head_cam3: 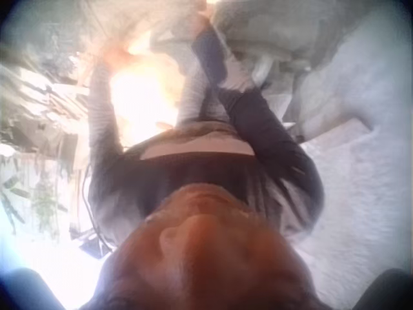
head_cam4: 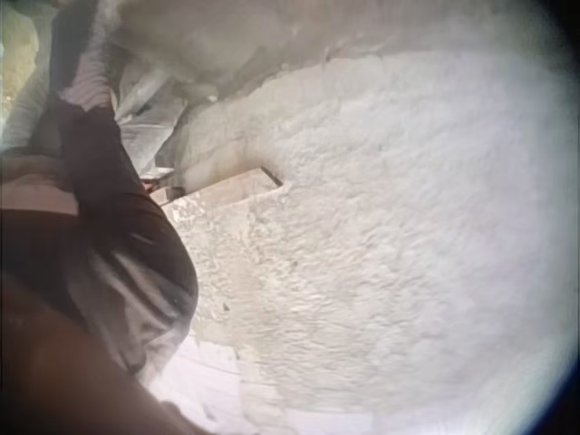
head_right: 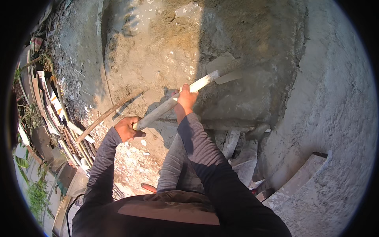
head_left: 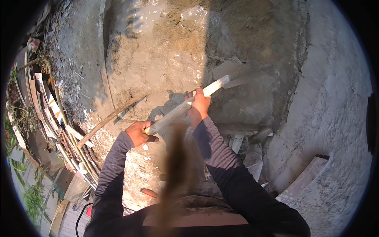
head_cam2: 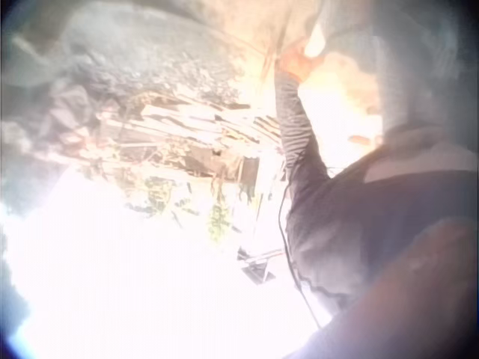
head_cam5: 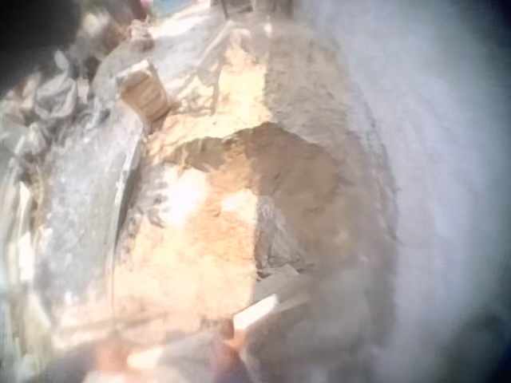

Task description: The person mixes wet concrete by hand using a hoe, repeatedly pulling the mixture towards themselves and pouring water from a bucket into the pile.

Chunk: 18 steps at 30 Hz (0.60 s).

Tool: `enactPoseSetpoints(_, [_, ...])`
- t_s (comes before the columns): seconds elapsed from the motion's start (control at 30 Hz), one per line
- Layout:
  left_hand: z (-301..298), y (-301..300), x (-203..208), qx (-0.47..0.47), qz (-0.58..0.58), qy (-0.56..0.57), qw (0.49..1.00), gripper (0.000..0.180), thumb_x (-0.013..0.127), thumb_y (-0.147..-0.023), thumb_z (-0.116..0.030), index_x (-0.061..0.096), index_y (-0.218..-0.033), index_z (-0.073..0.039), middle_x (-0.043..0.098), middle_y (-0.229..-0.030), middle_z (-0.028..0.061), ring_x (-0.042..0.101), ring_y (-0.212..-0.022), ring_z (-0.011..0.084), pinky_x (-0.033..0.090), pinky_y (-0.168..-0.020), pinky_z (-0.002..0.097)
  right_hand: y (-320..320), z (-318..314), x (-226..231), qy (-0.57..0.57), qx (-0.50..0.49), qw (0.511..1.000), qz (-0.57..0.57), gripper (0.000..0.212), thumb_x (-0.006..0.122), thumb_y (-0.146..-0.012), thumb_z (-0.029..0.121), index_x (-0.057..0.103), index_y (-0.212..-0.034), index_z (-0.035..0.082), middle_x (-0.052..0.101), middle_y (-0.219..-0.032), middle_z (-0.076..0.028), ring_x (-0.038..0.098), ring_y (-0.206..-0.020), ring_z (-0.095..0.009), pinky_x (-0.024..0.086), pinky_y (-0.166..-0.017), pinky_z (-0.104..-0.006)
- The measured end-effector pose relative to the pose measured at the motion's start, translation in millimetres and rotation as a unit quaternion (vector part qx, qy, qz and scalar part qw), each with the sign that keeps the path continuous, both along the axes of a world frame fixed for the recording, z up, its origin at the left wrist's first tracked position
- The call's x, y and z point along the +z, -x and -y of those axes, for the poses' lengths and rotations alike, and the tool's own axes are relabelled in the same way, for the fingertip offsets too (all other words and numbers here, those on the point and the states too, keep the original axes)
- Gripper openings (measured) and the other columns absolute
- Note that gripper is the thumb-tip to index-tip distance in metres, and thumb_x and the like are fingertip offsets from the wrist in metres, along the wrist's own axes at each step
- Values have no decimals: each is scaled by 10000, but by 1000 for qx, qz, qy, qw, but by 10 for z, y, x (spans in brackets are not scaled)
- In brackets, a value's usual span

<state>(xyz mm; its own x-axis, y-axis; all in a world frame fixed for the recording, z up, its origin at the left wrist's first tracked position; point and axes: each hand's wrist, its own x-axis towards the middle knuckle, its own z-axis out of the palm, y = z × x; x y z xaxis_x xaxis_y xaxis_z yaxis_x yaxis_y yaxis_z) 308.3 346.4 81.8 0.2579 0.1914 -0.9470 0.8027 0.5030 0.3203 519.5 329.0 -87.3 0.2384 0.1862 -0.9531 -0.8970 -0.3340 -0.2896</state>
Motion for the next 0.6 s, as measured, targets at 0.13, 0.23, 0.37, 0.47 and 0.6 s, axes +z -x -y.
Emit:
enactPoseSetpoints(0.13, [1673,-1398,-1671,24,196,-23,980,562,788,-804,-334,552,-1182,9,654,-881,142,648,-884,250,503,-781,381,-1618,668,-771,65,181,966,170,210,591,-929,154,455,-1046,45,500,-782,-53,509,-584,-157,460,-479,-341])
enactPoseSetpoints(0.23, [1871,-2859,-1738,145,166,184,958,410,698,-835,-240,536,-1125,1,612,-786,130,627,-558,229,534,-499,367,-3009,1189,-1248,146,299,915,229,183,606,-913,176,505,-950,28,509,-782,-63,524,-589,-171,476,-491,-345])
enactPoseSetpoints(0.37, [1967,-3785,-2201,160,177,235,942,403,702,-823,-207,559,-1131,10,603,-711,109,607,-526,194,533,-447,356,-4068,1626,-1772,218,326,893,221,139,578,-899,143,528,-893,14,525,-770,-82,548,-611,-191,490,-513,-349])
enactPoseSetpoints(0.47, [1785,-4004,-2579,100,196,256,941,396,711,-822,-230,580,-1108,11,602,-706,108,600,-525,189,537,-450,358,-4334,1861,-2093,231,300,906,188,119,573,-890,125,536,-883,13,527,-768,-83,546,-612,-199,498,-528,-347])
enactPoseSetpoints(0.6, [1482,-3678,-2753,-82,121,238,960,418,720,-840,-268,589,-1139,-7,598,-705,97,595,-529,185,553,-478,345,-3850,2078,-2396,223,186,953,81,110,556,-898,95,535,-905,-13,545,-796,-104,570,-669,-231,523,-604,-368])
